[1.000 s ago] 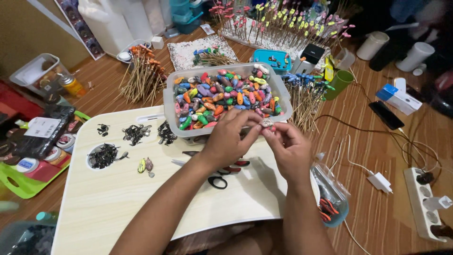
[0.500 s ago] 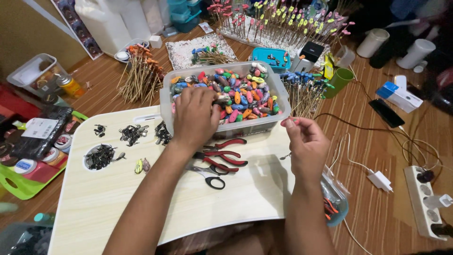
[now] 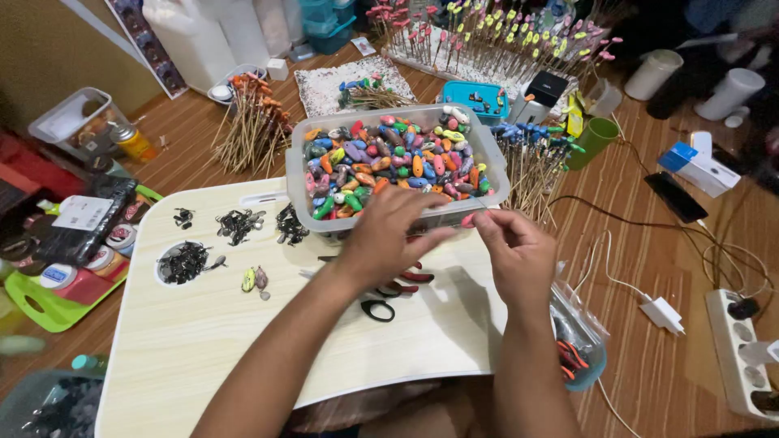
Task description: Assembling fishing lures by attaching hooks and components to lure bodies using pliers and scissors
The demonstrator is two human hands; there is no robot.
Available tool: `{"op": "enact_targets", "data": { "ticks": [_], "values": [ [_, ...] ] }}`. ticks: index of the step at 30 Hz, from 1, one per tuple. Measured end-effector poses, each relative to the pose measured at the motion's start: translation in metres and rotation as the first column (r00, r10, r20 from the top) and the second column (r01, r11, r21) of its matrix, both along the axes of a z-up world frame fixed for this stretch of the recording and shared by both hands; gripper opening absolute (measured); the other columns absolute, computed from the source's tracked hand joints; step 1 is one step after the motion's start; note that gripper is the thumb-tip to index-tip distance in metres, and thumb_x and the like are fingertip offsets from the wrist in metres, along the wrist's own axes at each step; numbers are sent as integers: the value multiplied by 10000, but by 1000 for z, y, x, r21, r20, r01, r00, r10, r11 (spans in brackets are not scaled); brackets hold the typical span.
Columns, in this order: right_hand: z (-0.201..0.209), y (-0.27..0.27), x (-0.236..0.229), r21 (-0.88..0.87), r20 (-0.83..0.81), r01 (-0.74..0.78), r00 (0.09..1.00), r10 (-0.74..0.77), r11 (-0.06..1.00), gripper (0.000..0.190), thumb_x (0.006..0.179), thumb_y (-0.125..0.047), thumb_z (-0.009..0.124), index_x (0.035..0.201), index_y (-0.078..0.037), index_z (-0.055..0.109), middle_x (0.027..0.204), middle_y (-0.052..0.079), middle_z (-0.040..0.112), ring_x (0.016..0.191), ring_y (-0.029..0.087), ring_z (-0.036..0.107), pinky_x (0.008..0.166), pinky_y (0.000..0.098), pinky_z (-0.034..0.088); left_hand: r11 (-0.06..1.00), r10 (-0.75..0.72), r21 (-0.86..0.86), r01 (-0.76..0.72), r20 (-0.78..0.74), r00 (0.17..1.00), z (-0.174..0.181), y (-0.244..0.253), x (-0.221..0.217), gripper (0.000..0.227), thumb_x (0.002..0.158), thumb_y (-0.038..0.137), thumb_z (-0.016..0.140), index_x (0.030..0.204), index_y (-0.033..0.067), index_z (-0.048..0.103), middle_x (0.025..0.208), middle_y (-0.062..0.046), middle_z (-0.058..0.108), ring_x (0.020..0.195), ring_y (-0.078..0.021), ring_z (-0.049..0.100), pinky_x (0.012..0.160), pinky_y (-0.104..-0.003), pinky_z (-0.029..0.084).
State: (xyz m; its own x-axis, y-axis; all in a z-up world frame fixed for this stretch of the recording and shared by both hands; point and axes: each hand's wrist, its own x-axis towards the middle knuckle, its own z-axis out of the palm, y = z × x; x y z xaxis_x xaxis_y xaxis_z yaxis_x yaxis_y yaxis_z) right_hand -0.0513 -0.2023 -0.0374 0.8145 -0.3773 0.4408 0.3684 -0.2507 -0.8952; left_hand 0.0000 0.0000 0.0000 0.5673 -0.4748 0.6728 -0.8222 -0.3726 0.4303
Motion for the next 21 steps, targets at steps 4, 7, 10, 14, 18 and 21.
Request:
{"op": "enact_targets", "data": {
  "ticks": [4,7,10,14,18,21],
  "values": [
    [2,4,1,-98,36,-69,997,73,993,107,931,-146,834,953,-45,806,694,78,637,669,80,528,614,236,469,974,-92,-221,50,-180,979,2,-13,-29,208,937,240,718,1125,152,697,957,-76,760,938,-335,731,813,-411,580],
    [10,9,-6,-122,20,-128,991,132,984,107,946,-139,815,977,-37,806,694,85,614,662,102,513,616,251,460,941,-109,-339,-8,-324,940,-13,-1,-31,214,899,210,758,1098,146,716,914,-51,772,855,-228,763,777,-323,607],
    [15,11,-10,-114,-10,-141,990,141,983,144,1050,-142,704,1064,-27,790,742,70,626,733,106,492,679,271,475,946,4,-309,-99,-295,955,-24,33,-29,368,863,175,750,1227,174,693,940,-48,732,856,-197,742,771,-333,603],
    [11,17,-8,-37,17,-127,992,128,991,178,1104,-125,609,1113,-24,755,588,-16,429,555,40,387,518,180,361,945,136,-253,-207,-272,953,-41,83,-29,234,879,162,721,1112,182,737,923,-68,732,835,-256,738,757,-358,598],
    [1,18,-3,-64,96,-143,984,149,988,168,1127,-79,610,1131,26,740,626,18,417,581,58,390,539,216,379,887,247,-304,-347,-322,914,-29,136,-39,151,877,142,775,1024,145,738,922,-41,751,815,-184,749,713,-264,603],
    [11,22,-11,-98,-70,-98,993,91,990,199,1115,-151,603,1192,-8,718,770,-38,507,667,52,423,608,187,333,877,360,-145,-459,-434,826,-1,170,-58,106,899,82,711,1002,61,719,904,-45,708,764,-115,661,695,-242,567]
  ]
}}
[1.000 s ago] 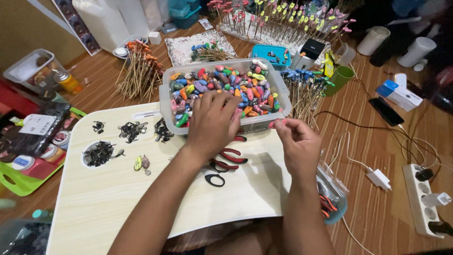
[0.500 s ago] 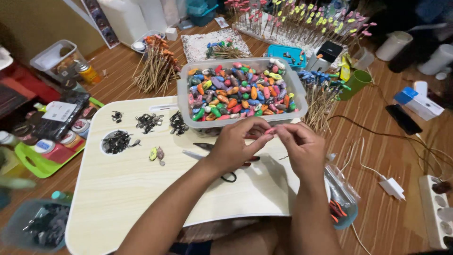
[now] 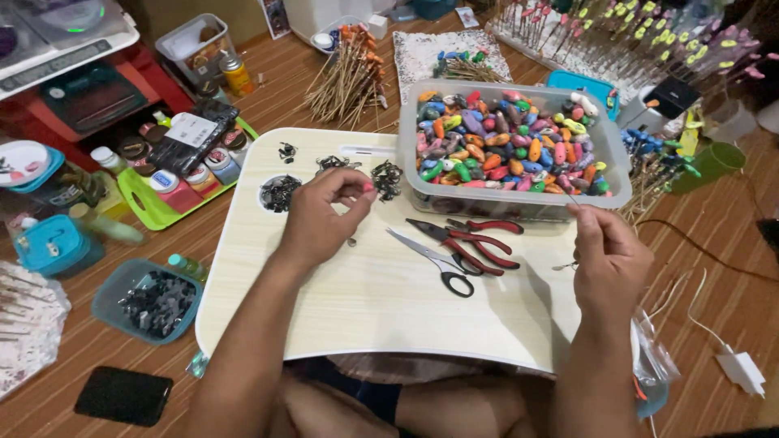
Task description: Assembling fishing lures by attaching hooks and components to lure bodies using pliers and scissors
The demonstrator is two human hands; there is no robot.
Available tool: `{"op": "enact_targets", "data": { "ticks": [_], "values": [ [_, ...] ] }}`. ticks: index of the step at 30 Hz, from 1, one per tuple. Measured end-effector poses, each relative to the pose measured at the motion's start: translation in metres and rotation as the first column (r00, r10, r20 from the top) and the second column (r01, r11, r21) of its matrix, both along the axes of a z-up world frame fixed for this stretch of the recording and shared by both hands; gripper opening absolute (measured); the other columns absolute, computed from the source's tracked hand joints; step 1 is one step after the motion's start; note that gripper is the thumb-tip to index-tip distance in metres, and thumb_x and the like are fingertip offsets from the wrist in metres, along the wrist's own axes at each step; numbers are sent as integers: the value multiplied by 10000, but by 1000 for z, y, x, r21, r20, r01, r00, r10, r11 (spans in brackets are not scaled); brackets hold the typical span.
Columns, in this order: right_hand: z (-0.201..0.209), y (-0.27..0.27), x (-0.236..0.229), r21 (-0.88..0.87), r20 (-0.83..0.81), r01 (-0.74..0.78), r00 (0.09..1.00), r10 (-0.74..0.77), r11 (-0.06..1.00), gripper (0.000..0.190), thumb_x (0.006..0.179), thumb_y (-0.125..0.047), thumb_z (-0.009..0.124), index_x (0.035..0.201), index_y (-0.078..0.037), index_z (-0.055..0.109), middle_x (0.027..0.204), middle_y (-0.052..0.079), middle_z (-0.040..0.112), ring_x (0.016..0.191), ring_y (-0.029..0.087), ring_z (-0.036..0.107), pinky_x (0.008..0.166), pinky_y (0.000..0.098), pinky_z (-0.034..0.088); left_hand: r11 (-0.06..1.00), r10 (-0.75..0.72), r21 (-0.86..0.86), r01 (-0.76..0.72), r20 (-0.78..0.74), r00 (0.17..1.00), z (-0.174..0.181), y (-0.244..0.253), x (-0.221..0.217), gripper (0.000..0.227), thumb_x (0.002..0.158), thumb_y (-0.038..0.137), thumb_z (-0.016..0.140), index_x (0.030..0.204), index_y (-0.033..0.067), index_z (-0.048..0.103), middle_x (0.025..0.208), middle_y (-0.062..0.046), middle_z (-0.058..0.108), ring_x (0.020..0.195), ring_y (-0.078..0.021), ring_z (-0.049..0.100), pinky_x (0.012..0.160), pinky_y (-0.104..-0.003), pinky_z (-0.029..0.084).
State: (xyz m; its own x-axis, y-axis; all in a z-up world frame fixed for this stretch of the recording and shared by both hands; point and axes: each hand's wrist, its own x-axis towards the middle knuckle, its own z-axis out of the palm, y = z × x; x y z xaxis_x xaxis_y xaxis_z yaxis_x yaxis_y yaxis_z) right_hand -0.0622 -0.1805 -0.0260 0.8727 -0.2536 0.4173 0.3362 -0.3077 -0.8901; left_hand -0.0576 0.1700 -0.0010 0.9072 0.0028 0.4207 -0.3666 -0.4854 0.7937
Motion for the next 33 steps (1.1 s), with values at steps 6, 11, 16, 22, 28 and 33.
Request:
{"op": "enact_targets", "data": {
  "ticks": [6,11,16,22,28,33],
  "values": [
    [-2,2,1,-99,3,21,1000,-21,995,186,1155,-135,604,1219,-5,720,841,-12,511,718,76,438,653,212,377,992,121,23,-125,-473,873,-7,54,-13,251,904,135,668,1134,55,727,865,-50,741,713,-116,639,642,-254,525],
    [-8,1,5,-100,10,18,1000,-17,995,170,1151,-107,608,1216,6,717,852,-5,523,717,77,437,642,209,351,986,161,117,-116,-544,824,-21,59,-10,228,896,121,708,1106,47,760,901,-52,780,761,-126,690,712,-272,553],
    [-6,1,4,-120,-6,34,999,-35,992,173,1150,-130,612,1198,-3,719,909,6,542,746,89,463,680,220,412,977,193,181,-110,-550,812,-19,55,-9,238,877,134,734,1092,44,782,886,-45,800,774,-133,709,742,-283,552],
    [1,-1,5,-50,27,148,989,-146,988,186,1119,-172,628,1184,-28,727,792,-28,545,665,58,454,596,195,358,972,215,203,-122,-537,816,-9,46,-12,237,897,171,655,1043,33,779,890,-72,794,751,-184,702,738,-312,549],
    [13,-18,16,253,156,91,979,-134,963,176,1054,-104,640,1170,11,706,662,5,454,571,48,417,499,204,366,967,105,239,-89,-53,993,16,-10,6,227,922,222,725,1130,149,781,919,-91,739,839,-270,743,803,-388,584],
    [29,-40,38,-76,88,183,980,-177,980,191,973,-92,750,1150,-22,765,703,6,495,645,74,446,575,217,388,948,-262,264,179,321,910,18,-87,45,191,932,204,710,1113,163,752,904,-78,710,914,-326,718,846,-412,568]
  ]
}}
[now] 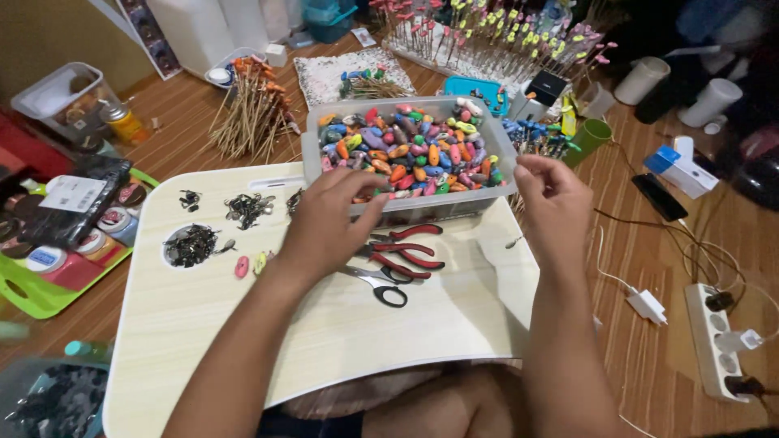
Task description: Assembling fishing lures by attaching hooks and components to lure bodies using pliers and scissors
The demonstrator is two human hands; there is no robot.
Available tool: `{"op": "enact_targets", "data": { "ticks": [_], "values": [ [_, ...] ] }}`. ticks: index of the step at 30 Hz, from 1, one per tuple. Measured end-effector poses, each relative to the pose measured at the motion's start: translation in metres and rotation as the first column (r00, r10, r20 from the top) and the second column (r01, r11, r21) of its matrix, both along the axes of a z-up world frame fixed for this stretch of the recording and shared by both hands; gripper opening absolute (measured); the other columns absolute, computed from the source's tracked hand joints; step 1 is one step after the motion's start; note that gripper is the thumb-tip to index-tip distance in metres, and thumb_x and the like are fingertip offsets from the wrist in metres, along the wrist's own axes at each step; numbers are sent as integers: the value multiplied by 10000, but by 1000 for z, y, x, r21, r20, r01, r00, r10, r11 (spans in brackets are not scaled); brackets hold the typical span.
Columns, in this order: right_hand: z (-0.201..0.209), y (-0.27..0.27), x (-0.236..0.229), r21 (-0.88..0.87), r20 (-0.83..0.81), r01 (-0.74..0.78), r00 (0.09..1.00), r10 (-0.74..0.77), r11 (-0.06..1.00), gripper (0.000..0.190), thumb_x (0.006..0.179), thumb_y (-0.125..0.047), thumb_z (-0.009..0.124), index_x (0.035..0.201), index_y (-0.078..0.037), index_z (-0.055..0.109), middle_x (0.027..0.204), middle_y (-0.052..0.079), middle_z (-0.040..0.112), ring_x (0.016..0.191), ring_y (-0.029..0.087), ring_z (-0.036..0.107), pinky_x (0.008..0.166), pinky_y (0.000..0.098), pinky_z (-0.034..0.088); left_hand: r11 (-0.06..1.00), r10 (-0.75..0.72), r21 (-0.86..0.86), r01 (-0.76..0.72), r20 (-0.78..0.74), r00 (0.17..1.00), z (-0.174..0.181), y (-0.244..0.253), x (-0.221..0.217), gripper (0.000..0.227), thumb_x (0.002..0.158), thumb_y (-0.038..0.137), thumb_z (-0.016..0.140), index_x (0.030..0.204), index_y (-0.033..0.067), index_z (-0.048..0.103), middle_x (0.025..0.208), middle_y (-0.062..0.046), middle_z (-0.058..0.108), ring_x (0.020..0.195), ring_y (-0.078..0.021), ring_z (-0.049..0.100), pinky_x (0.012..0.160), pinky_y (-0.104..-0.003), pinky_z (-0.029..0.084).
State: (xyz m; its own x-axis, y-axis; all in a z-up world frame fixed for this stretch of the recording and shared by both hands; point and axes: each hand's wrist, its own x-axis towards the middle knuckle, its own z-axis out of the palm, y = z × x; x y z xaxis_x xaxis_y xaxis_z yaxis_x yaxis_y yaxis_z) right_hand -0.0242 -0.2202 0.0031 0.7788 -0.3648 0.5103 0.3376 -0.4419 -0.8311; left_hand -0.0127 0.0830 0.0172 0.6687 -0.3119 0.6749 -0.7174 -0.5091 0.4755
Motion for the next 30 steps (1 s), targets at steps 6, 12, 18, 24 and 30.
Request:
{"op": "enact_targets", "data": {
  "ticks": [6,12,18,24,30],
  "values": [
    [-29,-26,69,-445,-192,160,944,-268,881,246,869,-343,805,1111,-297,810,742,-44,697,700,176,640,672,330,493,993,-50,-109,48,-20,999,-24,-45,23,213,920,151,713,1131,122,722,981,-122,699,982,-371,688,881,-448,541],
    [-47,-11,81,-690,49,288,934,-354,664,299,841,-264,823,1136,-223,804,922,34,770,870,324,742,784,476,582,982,-12,-187,18,36,999,-27,-46,21,215,909,130,732,1123,124,725,973,-113,703,897,-329,708,817,-405,573],
    [-43,-6,91,-810,-201,109,871,-447,576,353,897,-358,719,1248,-344,753,1000,30,786,914,372,756,795,528,594,979,-19,-205,22,18,1000,-30,-43,21,208,910,150,734,1118,143,741,951,-66,712,823,-248,713,760,-371,582],
    [-44,-7,98,-846,-190,87,873,-450,526,275,896,-355,695,1154,-315,783,916,93,749,870,393,755,784,517,607,974,-22,-226,27,25,999,-28,-43,18,190,913,146,735,1102,137,744,936,-64,711,801,-257,709,742,-361,587],
    [-44,-7,96,-803,-244,70,867,-433,592,287,894,-357,709,1161,-287,786,990,100,690,923,401,737,822,534,596,973,-30,-226,39,42,999,-32,-43,20,202,905,128,736,1107,137,742,932,-64,703,818,-277,708,744,-374,590]
  ]
}}
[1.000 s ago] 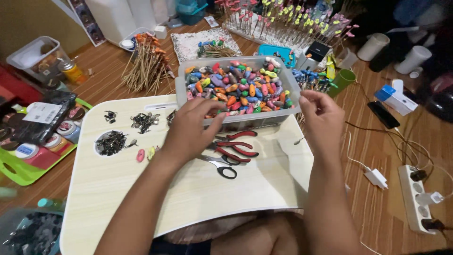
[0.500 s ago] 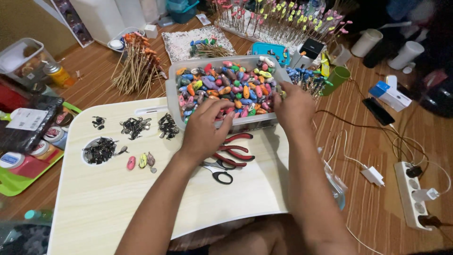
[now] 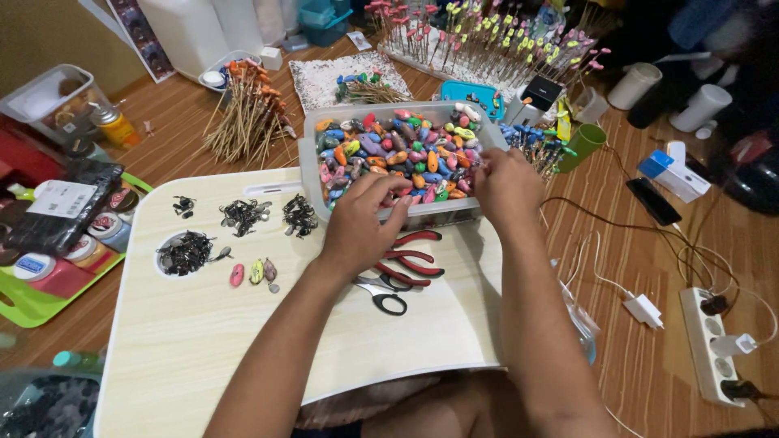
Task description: Assembling fishing lures by attaching hooks and components to lure bodies using pliers and scissors
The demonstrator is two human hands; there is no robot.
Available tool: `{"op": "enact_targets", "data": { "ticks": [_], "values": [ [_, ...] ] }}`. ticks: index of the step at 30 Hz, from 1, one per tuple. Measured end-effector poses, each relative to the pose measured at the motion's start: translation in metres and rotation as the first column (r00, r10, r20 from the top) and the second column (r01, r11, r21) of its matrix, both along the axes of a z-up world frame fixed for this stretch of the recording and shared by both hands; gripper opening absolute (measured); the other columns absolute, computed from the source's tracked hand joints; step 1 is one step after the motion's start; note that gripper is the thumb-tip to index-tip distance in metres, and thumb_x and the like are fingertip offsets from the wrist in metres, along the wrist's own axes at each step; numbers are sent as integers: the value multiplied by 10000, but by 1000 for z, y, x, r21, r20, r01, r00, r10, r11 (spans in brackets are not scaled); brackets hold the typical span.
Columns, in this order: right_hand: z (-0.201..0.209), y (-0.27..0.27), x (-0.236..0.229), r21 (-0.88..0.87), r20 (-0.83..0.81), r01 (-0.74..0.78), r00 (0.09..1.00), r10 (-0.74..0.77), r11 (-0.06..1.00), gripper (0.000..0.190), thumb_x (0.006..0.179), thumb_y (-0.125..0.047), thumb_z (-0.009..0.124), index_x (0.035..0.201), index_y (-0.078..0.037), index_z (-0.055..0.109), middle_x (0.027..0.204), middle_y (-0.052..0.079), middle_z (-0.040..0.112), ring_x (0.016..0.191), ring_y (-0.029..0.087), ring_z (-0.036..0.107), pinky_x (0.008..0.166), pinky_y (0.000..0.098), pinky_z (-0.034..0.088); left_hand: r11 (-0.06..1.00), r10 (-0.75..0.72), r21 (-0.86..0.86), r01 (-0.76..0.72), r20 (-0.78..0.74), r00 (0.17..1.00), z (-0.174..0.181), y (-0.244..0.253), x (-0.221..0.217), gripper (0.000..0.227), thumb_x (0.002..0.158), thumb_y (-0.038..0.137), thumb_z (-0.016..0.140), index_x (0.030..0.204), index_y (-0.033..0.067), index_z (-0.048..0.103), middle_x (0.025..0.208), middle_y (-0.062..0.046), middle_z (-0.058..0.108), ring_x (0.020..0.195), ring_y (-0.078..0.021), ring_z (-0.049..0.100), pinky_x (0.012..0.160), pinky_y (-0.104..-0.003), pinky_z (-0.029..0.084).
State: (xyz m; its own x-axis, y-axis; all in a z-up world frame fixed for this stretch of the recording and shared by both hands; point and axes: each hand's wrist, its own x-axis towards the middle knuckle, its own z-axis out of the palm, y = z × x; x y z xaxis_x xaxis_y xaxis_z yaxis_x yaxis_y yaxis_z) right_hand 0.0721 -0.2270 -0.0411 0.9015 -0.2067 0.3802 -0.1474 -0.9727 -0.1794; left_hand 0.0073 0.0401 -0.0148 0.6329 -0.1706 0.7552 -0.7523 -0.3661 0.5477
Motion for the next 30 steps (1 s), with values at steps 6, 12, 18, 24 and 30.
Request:
{"op": "enact_targets", "data": {
  "ticks": [6,12,18,24,30],
  "values": [
    [0,-7,8,-36,-51,-24,998,23,999,225,918,-387,657,1074,-308,798,968,85,703,927,399,744,808,518,600,1000,-17,3,17,23,1000,-2,1,0,194,919,124,728,1113,130,742,937,-60,698,834,-274,701,770,-377,584],
    [8,-3,4,-13,-76,-43,996,42,999,370,923,-345,683,1285,-274,708,1081,133,703,1018,418,722,880,573,575,1000,-7,6,6,18,1000,-2,0,0,190,914,142,727,1103,134,740,917,-58,692,818,-260,696,770,-379,586],
    [9,0,3,4,-24,-37,999,37,999,162,895,-343,710,1032,-261,741,974,107,706,938,417,736,827,549,590,1000,-9,9,8,14,1000,-3,1,3,182,905,137,733,1086,147,742,913,-44,699,824,-254,703,770,-360,586],
    [21,1,-25,242,100,-69,994,46,968,177,918,-280,724,1078,-210,695,1052,75,774,1058,414,698,907,573,527,999,-6,33,6,17,1000,-2,2,0,194,905,129,732,1099,137,743,922,-59,702,832,-269,707,772,-375,588],
    [50,14,-61,711,291,-385,923,253,588,227,930,-111,731,1149,-158,768,1029,11,769,916,96,673,810,247,552,1000,-17,-6,17,-9,1000,-1,1,0,183,912,141,724,1094,135,743,904,-55,707,794,-244,709,753,-364,590]
  ]
}}
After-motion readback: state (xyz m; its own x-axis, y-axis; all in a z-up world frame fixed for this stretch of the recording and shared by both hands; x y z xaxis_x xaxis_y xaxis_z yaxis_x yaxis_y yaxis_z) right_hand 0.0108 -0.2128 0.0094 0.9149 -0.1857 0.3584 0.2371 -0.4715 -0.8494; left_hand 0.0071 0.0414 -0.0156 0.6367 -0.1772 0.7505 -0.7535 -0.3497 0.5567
